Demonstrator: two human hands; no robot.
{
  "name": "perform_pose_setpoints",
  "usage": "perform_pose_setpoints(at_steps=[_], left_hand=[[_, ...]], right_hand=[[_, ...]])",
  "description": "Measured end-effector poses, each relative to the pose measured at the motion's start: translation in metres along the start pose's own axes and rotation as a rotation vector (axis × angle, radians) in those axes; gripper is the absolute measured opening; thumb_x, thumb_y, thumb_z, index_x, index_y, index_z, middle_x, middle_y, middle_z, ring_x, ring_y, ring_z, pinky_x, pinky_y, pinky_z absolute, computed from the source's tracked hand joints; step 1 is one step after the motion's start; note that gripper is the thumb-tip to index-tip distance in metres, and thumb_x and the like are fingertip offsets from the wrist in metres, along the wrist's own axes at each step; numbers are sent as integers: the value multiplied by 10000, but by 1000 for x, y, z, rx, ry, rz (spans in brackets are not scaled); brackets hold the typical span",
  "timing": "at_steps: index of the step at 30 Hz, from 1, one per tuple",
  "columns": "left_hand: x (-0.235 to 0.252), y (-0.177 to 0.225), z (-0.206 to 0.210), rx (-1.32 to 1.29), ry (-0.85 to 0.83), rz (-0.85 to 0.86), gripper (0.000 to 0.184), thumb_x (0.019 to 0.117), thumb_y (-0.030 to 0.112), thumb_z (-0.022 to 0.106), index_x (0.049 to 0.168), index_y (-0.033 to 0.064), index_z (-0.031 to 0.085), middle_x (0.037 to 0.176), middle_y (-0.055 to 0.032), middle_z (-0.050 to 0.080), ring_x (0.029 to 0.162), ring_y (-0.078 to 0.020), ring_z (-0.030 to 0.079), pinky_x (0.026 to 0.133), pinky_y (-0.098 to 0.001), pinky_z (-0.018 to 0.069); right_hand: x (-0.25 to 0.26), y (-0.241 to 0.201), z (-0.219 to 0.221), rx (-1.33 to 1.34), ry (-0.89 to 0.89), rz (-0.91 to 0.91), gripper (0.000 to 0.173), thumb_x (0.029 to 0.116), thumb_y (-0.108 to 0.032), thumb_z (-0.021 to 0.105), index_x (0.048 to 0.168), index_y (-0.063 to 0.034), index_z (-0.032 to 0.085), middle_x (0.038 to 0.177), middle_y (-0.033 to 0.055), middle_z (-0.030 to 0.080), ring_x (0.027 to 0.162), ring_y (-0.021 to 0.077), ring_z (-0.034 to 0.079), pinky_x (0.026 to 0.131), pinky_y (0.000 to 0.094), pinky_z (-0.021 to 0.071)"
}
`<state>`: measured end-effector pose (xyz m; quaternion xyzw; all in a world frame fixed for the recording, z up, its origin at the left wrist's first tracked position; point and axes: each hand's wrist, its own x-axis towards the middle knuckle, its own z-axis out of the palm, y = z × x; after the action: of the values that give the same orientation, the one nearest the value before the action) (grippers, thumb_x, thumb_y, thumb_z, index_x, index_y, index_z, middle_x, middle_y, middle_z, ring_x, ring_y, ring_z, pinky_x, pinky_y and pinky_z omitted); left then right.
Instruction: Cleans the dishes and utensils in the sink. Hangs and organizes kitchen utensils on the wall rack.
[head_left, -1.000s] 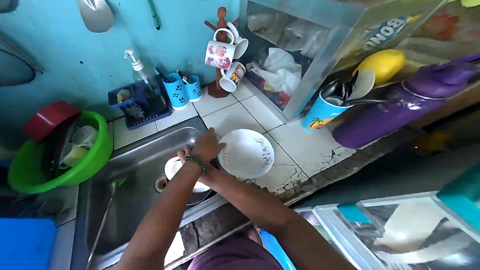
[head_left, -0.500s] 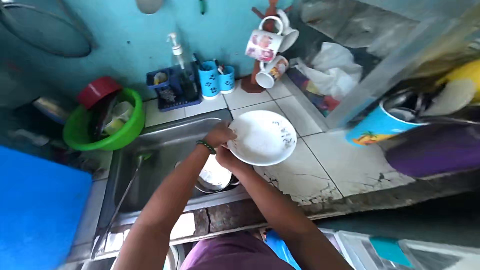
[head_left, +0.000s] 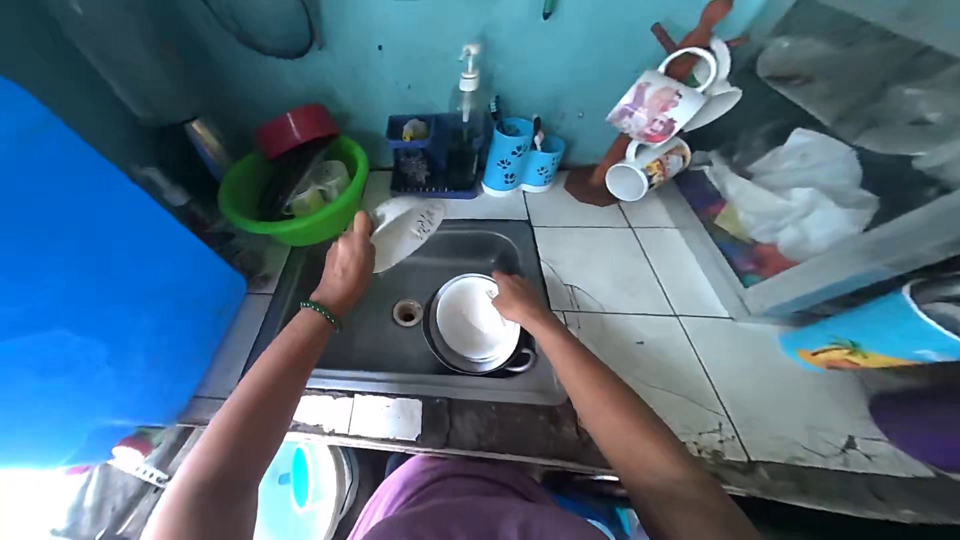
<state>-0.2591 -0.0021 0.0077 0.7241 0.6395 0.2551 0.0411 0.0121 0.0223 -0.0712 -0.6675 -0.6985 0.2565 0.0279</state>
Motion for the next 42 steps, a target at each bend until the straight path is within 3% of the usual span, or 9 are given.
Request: perform_pose_setpoints(at_steps=[3, 6, 8, 11, 17, 24, 30, 36, 42], left_hand=[[-21, -20, 15, 98, 108, 177, 362, 998, -44, 509, 1352, -112, 486, 1430, -315, 538, 935, -481, 720, 764, -571, 593], [-31, -38, 28, 9, 175, 182, 293, 989, -62, 510, 1275, -126, 522, 1536, -268, 459, 1107, -450, 690, 873, -548, 583], [-38, -34, 29, -218, 149, -23, 491, 980, -70, 494, 1462, -103, 403, 1426, -270, 556, 1181, -421, 648, 989, -567, 525], [-47, -23, 44, -464, 232, -318, 495, 946, -82, 531, 1407, -58, 352, 1161, -296, 628, 1008, -394, 681, 866, -548, 557], [-52, 13, 88, -730, 139, -536, 572, 990, -26, 574, 1516, -37, 348, 1321, -318, 587, 1172, -406, 634, 1004, -531, 514], [-38, 44, 124, -1246, -161, -827, 462, 1020, 11, 565, 1460, 59, 433, 1166, -220, 609, 876, -265, 637, 705, -400, 557], [-24, 37, 91, -1056, -598, -837, 223, 1062, 72, 454, 1260, -19, 500, 813, -89, 579, 584, -115, 576, 548, -235, 521], [-28, 25, 57, -627, -482, -511, 491, 991, 17, 563, 1473, 65, 483, 1186, -258, 637, 858, -316, 689, 719, -454, 592], [-34, 7, 111, -1152, -182, -596, 538, 987, -37, 579, 1493, 61, 425, 1279, -213, 599, 1006, -263, 639, 838, -426, 554]], right_hand=[[4, 4, -5, 55, -7, 32, 431, 979, -99, 655, 1382, 26, 568, 1274, 315, 629, 1236, 479, 587, 1026, 659, 440], [1, 9, -16, 141, -4, 51, 497, 955, -72, 688, 1418, 25, 539, 1282, 326, 619, 1234, 486, 584, 1032, 662, 435], [-3, 10, -26, 196, 40, 52, 511, 930, -64, 717, 1403, 33, 549, 1264, 338, 621, 1210, 506, 589, 1008, 686, 439], [-13, 8, -48, 274, 147, 24, 497, 889, -39, 750, 1352, 44, 592, 1213, 346, 634, 1150, 525, 604, 945, 727, 446], [-24, -10, -102, 261, 267, -69, 432, 860, -36, 767, 1264, 42, 634, 1126, 330, 658, 1088, 509, 627, 918, 717, 457], [-33, -35, -129, 156, 329, -70, 433, 880, -32, 739, 1292, 31, 623, 1177, 318, 648, 1145, 501, 606, 938, 702, 448], [-30, -37, -131, 200, 336, -45, 437, 877, -21, 744, 1292, 40, 618, 1199, 311, 644, 1157, 479, 607, 962, 682, 444], [-34, -34, -140, 222, 358, -38, 447, 872, 1, 741, 1299, 42, 615, 1218, 315, 637, 1179, 476, 599, 982, 677, 435], [-41, -33, -152, 285, 406, -58, 449, 848, -1, 768, 1274, 30, 631, 1192, 305, 649, 1138, 466, 618, 953, 683, 449]])
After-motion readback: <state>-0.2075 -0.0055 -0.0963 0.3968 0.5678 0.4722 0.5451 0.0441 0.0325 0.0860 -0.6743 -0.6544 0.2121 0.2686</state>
